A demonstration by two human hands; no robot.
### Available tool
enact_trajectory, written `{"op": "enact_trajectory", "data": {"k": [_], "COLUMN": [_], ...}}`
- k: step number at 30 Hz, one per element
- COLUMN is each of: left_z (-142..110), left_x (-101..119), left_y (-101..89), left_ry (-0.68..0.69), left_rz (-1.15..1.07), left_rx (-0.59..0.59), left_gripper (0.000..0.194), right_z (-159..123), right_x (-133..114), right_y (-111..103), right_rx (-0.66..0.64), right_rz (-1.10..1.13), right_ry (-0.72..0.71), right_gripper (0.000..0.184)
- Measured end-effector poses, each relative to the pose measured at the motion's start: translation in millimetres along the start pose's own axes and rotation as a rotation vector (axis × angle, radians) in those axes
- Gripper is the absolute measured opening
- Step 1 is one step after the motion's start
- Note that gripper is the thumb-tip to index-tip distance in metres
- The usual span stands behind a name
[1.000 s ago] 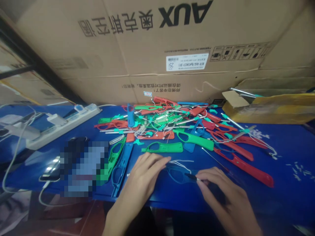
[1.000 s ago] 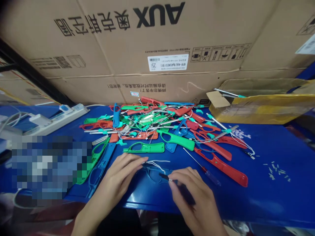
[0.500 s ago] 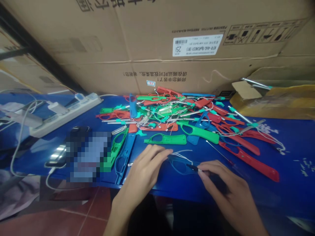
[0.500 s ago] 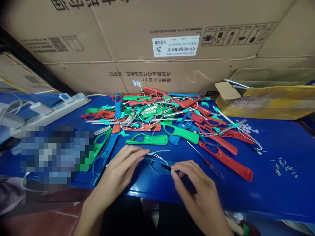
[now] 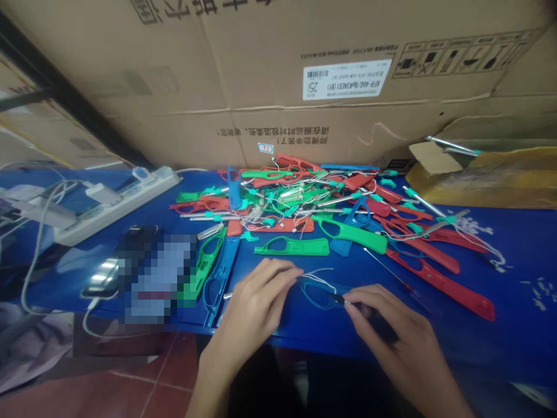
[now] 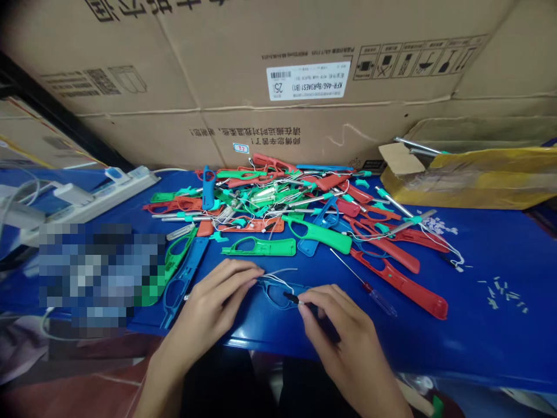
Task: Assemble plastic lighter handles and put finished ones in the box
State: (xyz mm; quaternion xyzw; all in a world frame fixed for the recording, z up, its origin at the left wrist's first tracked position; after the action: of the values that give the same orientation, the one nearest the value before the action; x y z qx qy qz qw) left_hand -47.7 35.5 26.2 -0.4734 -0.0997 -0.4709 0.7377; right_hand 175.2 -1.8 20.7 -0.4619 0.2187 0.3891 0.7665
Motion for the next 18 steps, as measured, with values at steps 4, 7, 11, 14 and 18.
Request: {"op": "enact_trajectory", "data": {"k": [4, 7, 11, 14, 18], "left_z": [2.2, 1.8, 0.1, -1.0, -0.1], "left_x": [1.3, 0.6, -0.9, -1.4, -2.8], "left_y": [0.3, 1.5, 3.2, 4.2, 6.3], "left_ry": [0.008, 0.008, 0.003, 0.016, 0.019], "left_rz": [-0.01, 0.015, 0.023, 0.011, 0.045], "left_rx": [-0.037, -0.083, -0.133, -0.156, -0.175], "left_gripper": [0.031, 0.03, 0.029, 0.033, 0.035], "right_z": [-2.3, -4.9, -7.8, -7.3, -3.2], "right_x": [-0.6, 0.1, 3.6, 7.6, 9.9], "right_y": [2.5, 4.2, 3.6, 1.6, -1.0], "right_rx": [-0.004, 0.034, 0.054, 0.004, -0.036], "right_rz": [-0.036, -0.133, -0.225, -0.21, -0.151], "right_ry": [-0.017, -0.092, -0.189, -0.177, -0.124], "right_gripper": [0.007, 0.01, 0.013, 0.013, 0.015]}}
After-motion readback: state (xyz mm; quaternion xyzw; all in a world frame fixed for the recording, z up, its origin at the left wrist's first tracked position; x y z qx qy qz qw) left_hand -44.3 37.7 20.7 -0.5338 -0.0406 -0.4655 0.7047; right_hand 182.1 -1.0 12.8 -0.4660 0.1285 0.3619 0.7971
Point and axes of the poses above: each hand's wrist, its own z-axis towards the middle knuckle, its own y-axis out of the palm, x = y × z, the point moved 4 cm from there along z, towards the middle knuckle, and after that the axes turned 12 degrees about x, right-handed, at the moved point
